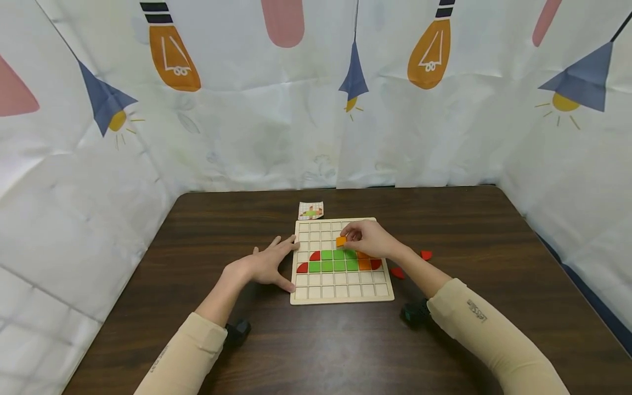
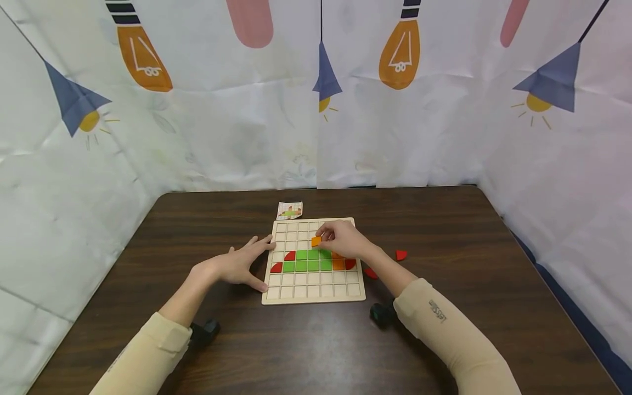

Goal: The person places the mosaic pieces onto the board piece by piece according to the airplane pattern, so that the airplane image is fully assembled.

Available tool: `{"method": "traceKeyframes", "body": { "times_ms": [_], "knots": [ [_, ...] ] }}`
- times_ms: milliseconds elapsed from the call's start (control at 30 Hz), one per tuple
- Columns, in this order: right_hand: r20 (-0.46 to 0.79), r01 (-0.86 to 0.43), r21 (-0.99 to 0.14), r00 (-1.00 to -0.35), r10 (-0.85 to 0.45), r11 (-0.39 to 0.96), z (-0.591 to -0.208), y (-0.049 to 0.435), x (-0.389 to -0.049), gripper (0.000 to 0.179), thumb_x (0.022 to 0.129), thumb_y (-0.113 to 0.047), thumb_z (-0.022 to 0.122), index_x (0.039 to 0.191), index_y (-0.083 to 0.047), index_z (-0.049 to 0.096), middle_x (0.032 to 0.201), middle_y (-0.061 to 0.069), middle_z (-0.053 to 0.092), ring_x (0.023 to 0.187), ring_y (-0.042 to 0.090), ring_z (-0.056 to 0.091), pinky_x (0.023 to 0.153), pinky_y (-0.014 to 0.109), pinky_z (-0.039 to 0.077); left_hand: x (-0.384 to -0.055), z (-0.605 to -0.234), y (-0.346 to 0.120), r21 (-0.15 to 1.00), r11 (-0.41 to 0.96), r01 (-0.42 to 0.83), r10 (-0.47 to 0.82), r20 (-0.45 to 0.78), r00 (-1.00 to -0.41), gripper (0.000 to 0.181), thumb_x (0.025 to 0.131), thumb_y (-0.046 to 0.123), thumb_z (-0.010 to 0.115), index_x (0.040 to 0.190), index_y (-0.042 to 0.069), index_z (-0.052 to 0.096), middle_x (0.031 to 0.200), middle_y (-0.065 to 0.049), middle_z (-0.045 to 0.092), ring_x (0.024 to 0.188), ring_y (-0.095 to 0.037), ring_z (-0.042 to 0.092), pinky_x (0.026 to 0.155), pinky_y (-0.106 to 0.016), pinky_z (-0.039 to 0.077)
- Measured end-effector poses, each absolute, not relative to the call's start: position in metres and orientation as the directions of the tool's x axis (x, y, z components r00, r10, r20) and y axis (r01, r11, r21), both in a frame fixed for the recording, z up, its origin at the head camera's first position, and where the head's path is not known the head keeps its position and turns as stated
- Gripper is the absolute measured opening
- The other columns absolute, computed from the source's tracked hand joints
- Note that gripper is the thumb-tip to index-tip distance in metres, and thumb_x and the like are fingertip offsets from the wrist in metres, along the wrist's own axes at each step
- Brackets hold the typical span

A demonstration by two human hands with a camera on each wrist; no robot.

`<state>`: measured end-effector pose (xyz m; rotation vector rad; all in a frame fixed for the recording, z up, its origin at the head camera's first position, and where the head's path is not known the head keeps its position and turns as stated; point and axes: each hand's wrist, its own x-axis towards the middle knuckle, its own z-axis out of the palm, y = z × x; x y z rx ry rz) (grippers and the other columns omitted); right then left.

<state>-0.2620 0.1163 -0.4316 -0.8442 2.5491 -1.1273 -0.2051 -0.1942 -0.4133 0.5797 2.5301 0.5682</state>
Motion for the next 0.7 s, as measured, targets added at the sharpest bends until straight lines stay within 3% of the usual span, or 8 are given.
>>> {"method": "traceKeyframes", "body": {
  "times_ms": [700],
  "knots": [
    [-0.006,-0.408,-0.715,-0.808,-0.589,0.567,-0.4363,0.1082,-0.2663,0.021,0.094,-0.011,0.077,0.112,-0.003,0.072,0.087,-0.001,0.065,0.078,0.014,0.061,0.078,0.032,0.053,-0.2038,-0.413,-0.1924,0.491,0.827,0.275,0.479,-0.358,-0.802,0.108,0.08,0.042,0.089,0.163,0.01,0.028,0.172,-0.012,0.006,0.155,-0.04,-0.001,0.107,-0.083,0.002]
  ]
}}
